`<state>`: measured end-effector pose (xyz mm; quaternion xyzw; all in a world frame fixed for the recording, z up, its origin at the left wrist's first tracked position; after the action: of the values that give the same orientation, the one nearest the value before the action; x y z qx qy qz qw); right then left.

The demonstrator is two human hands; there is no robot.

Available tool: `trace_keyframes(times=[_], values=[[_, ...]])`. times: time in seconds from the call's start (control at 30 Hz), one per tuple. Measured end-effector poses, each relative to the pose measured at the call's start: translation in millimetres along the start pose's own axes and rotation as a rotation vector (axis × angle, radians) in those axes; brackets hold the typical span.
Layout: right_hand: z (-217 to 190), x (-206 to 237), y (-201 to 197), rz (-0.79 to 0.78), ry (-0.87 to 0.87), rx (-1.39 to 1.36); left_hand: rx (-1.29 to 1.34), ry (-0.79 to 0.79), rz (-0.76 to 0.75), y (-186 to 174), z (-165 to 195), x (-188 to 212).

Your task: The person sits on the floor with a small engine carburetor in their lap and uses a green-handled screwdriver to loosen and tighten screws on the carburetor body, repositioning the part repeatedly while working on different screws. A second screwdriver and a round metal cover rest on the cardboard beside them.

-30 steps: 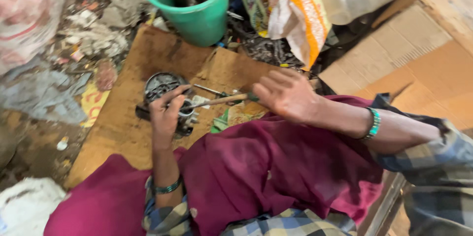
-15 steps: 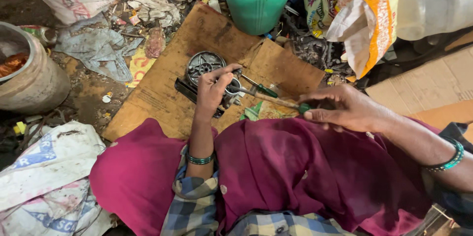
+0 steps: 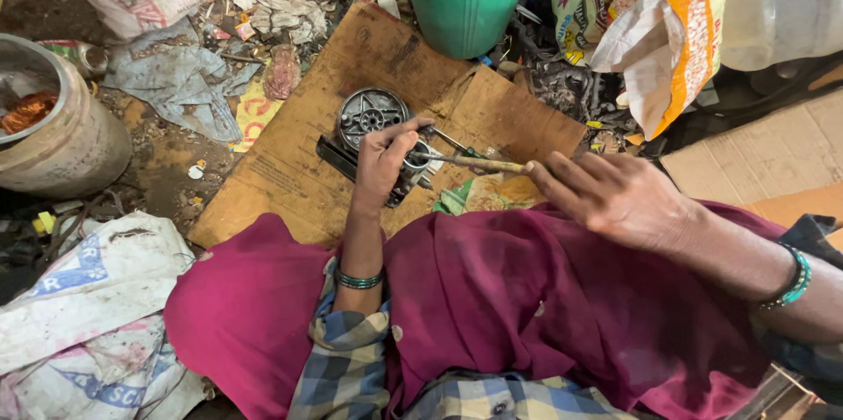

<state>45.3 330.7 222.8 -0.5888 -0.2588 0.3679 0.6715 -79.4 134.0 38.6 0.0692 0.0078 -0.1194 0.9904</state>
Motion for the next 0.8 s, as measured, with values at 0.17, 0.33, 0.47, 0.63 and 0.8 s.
trace_keyframes(times=[0.17,0.33,0.47,0.63,0.8], values=[[38.9,1.3,-1.7,-0.069,0.422,-0.449,0.010,0.031,-0.002,0.7,6.8,-0.4],[48.9,16.3,-23.3,0.041,0.565,-0.677,0.071,0.041,0.004,1.5,6.7,-2.0],[61.9,30.8,-34.7,0.181,0.688,-0.676,0.240,0.008,-0.005,2.4,4.3,-3.7],[82.2,52.6,-3.9,0.112,1.043,-0.875,0.470,0.007,0.025,5.1,5.7,-5.1],[72.5,41.3,21.5,0.136,0.926,-1.052,0.578,0.000,0.001,13.3,11.2,-4.8]])
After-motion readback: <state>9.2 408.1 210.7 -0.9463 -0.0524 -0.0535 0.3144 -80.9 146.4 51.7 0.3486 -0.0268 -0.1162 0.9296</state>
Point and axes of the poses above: each hand's wrist, its own x-axis away from the middle knuckle, its own y-axis out of the palm, z = x × y, the point moved 9 cm from there along -x, towards the middle knuckle, and after that the axes turned 8 degrees about -x, right-handed, at the moved point
